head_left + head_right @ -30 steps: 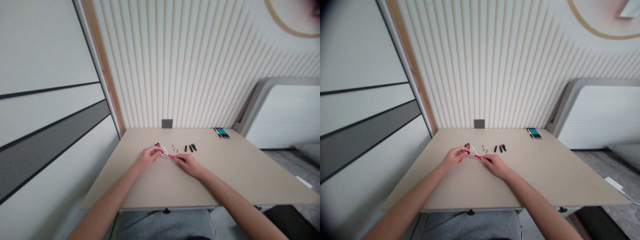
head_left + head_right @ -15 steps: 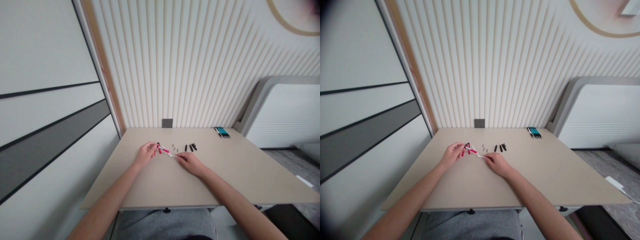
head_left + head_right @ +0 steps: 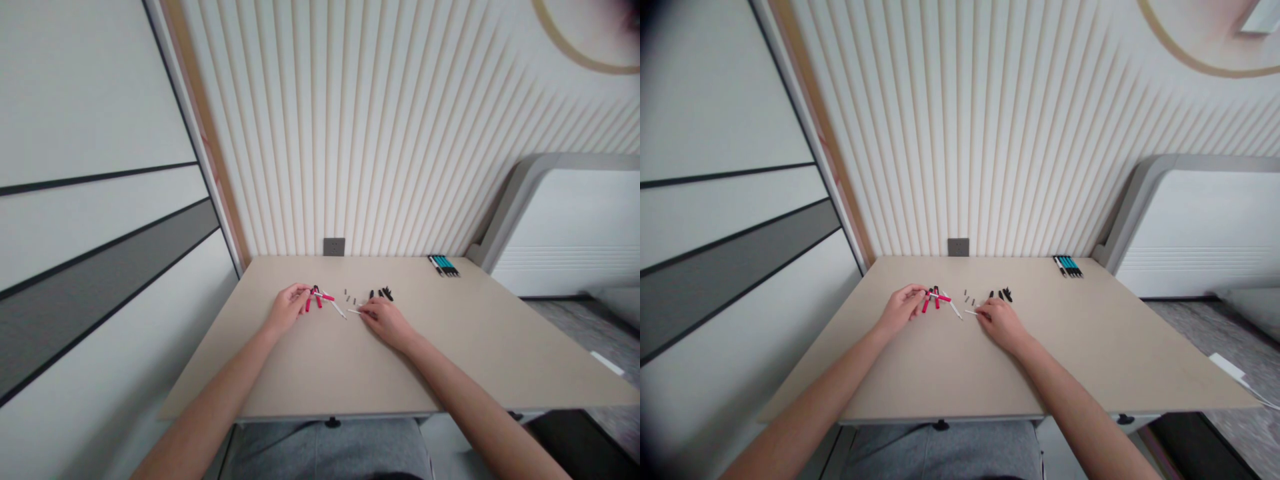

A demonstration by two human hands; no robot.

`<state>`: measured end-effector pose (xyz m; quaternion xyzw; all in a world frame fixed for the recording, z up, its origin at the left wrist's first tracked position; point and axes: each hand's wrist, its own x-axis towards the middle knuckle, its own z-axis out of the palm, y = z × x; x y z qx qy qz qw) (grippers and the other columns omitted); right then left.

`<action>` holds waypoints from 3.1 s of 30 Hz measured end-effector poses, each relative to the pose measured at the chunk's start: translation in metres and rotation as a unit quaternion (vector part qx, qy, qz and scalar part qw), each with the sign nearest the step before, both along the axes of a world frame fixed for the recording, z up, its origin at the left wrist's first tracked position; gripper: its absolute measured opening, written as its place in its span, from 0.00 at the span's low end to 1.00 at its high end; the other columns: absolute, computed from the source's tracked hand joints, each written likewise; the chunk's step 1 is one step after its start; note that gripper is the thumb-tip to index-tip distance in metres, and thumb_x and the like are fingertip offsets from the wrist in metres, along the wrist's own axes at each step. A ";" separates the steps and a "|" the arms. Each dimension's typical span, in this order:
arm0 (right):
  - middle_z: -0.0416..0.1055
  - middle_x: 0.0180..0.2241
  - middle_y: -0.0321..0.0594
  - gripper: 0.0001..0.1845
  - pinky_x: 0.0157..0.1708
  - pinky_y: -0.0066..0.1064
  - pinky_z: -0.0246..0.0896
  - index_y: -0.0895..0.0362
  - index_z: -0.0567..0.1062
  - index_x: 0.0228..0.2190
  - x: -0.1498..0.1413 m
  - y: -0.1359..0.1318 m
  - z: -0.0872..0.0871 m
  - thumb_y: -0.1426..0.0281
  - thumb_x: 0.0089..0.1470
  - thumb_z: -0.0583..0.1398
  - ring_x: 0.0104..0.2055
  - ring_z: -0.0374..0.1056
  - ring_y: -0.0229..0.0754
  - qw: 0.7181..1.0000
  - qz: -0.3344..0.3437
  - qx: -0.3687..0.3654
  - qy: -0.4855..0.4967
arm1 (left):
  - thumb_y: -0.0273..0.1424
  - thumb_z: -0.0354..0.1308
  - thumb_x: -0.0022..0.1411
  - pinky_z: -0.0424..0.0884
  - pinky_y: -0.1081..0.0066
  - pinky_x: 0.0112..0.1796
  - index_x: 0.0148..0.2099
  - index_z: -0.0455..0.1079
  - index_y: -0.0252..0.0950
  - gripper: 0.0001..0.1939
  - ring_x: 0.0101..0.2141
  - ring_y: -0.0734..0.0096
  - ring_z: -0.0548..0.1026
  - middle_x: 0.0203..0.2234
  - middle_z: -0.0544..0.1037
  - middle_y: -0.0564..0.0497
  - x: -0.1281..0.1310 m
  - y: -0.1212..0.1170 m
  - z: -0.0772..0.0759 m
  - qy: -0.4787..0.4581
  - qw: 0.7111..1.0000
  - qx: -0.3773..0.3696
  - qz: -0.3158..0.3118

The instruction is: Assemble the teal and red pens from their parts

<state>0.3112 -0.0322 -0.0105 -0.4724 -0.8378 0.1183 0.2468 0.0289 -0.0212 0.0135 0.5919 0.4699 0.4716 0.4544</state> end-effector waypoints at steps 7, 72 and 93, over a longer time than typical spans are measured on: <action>0.75 0.37 0.44 0.16 0.38 0.33 0.61 0.57 0.78 0.43 -0.007 -0.002 0.004 0.63 0.60 0.55 0.37 0.67 0.43 0.990 -0.050 -0.007 0.130 | 0.42 0.59 0.59 0.58 0.78 0.18 0.45 0.71 0.31 0.20 0.17 0.80 0.62 0.18 0.69 0.56 0.003 -0.003 -0.001 -0.014 0.999 -0.012 -0.044; 0.75 0.29 0.42 0.21 0.28 0.30 0.63 0.59 0.78 0.38 -0.041 0.002 0.026 0.54 0.56 0.58 0.27 0.66 0.39 0.911 -0.004 -0.108 0.397 | 0.41 0.60 0.57 0.59 0.78 0.19 0.46 0.72 0.31 0.20 0.19 0.79 0.64 0.22 0.72 0.54 0.023 -0.009 -0.017 0.042 0.987 -0.048 -0.145; 0.77 0.32 0.43 0.21 0.34 0.33 0.65 0.59 0.77 0.42 -0.036 0.000 0.008 0.56 0.56 0.59 0.31 0.70 0.41 0.910 0.015 -0.133 0.393 | 0.40 0.60 0.57 0.58 0.77 0.21 0.42 0.73 0.32 0.17 0.20 0.79 0.63 0.22 0.71 0.55 0.021 -0.010 -0.012 0.061 0.994 0.018 -0.085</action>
